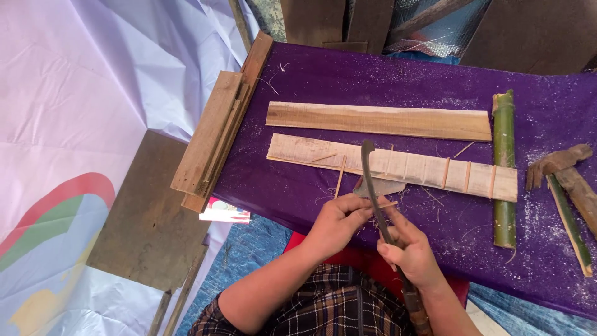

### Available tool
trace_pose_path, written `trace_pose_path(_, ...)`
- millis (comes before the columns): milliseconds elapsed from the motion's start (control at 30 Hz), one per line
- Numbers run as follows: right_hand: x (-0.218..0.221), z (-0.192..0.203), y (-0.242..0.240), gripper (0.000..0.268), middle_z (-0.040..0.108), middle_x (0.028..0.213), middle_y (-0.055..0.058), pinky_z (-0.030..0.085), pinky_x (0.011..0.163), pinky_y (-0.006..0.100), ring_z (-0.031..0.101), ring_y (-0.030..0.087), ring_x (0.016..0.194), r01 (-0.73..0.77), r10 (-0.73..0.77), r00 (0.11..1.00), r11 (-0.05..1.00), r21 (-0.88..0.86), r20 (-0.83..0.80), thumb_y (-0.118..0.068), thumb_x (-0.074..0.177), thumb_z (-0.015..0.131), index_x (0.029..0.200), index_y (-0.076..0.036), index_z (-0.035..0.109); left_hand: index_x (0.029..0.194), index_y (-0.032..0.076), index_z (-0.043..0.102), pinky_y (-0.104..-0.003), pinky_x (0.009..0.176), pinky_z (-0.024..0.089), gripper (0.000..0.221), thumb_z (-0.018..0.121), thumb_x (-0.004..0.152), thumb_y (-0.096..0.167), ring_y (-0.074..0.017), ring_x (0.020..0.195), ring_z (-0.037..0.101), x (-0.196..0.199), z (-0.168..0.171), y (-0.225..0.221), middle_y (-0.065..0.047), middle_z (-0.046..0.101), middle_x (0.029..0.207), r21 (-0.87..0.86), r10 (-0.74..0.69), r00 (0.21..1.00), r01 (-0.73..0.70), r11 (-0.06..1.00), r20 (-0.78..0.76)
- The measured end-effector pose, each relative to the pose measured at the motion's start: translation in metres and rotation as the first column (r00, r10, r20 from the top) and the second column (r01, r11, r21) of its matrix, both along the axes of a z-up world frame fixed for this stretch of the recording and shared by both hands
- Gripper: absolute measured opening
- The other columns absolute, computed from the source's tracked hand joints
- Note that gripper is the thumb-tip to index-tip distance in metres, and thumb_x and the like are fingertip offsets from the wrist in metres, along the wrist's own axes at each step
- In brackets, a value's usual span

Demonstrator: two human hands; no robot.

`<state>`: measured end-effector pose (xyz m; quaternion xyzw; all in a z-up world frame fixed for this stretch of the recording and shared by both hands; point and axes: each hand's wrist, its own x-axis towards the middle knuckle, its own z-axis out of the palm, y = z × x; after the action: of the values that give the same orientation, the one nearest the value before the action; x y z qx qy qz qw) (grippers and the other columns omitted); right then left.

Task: Shaping and shaving thin wooden strips using a curved blade (sickle) on a workbench.

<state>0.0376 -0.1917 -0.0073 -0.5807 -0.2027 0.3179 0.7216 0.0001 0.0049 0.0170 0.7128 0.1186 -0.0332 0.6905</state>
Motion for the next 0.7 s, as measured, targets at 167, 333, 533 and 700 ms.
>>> trace_pose_path(167, -0.002, -0.006, -0.003, 0.078, 0.046, 0.057, -0.002, 0.045, 0.037, 0.022, 0.042, 0.009, 0.044, 0.056, -0.056, 0.998, 0.998, -0.035, -0.003, -0.011, 0.085, 0.069, 0.157, -0.013, 0.041, 0.089, 0.012, 0.076, -0.028, 0.056, 0.037, 0.014, 0.068, 0.098, 0.019, -0.0075, 0.058, 0.045, -0.003, 0.037, 0.012, 0.006, 0.057, 0.063, 0.163, -0.094, 0.991, 0.109, 0.981, -0.095)
trace_pose_path(333, -0.008, -0.013, 0.000, 0.079, 0.051, 0.060, -0.005, 0.040, 0.040, 0.019, 0.044, 0.007, 0.044, 0.003, -0.002, 1.000, 0.999, 0.037, -0.011, -0.005, 0.083, 0.074, 0.156, -0.005, 0.043, 0.094, 0.011, 0.073, -0.032, 0.060, 0.041, 0.020, 0.057, 0.101, 0.020, -0.0135, 0.061, 0.049, 0.003, 0.036, 0.013, 0.001, 0.062, 0.072, 0.175, -0.237, 0.969, 0.245, 0.954, -0.065)
trace_pose_path(533, -0.009, -0.014, 0.002, 0.077, 0.040, 0.066, -0.005, 0.034, 0.050, 0.023, 0.039, 0.009, 0.052, -0.005, 0.005, 1.000, 1.000, 0.029, 0.018, -0.010, 0.085, 0.077, 0.155, -0.005, 0.046, 0.091, 0.009, 0.075, -0.033, 0.074, 0.052, 0.023, 0.053, 0.094, 0.014, -0.0155, 0.079, 0.064, 0.002, 0.033, 0.009, -0.003, 0.073, 0.086, 0.057, -0.169, 0.985, 0.171, 0.984, -0.036)
trace_pose_path(700, -0.008, -0.022, -0.003, 0.078, 0.036, 0.070, -0.005, 0.030, 0.050, 0.023, 0.037, 0.009, 0.054, 0.002, -0.002, 1.000, 0.999, 0.038, 0.017, -0.006, 0.083, 0.078, 0.155, -0.003, 0.046, 0.084, 0.008, 0.067, -0.031, 0.073, 0.051, 0.018, 0.050, 0.091, 0.010, -0.0136, 0.078, 0.060, -0.005, 0.019, 0.010, 0.000, 0.066, 0.081, -0.045, -0.165, 0.985, 0.166, 0.985, 0.042)
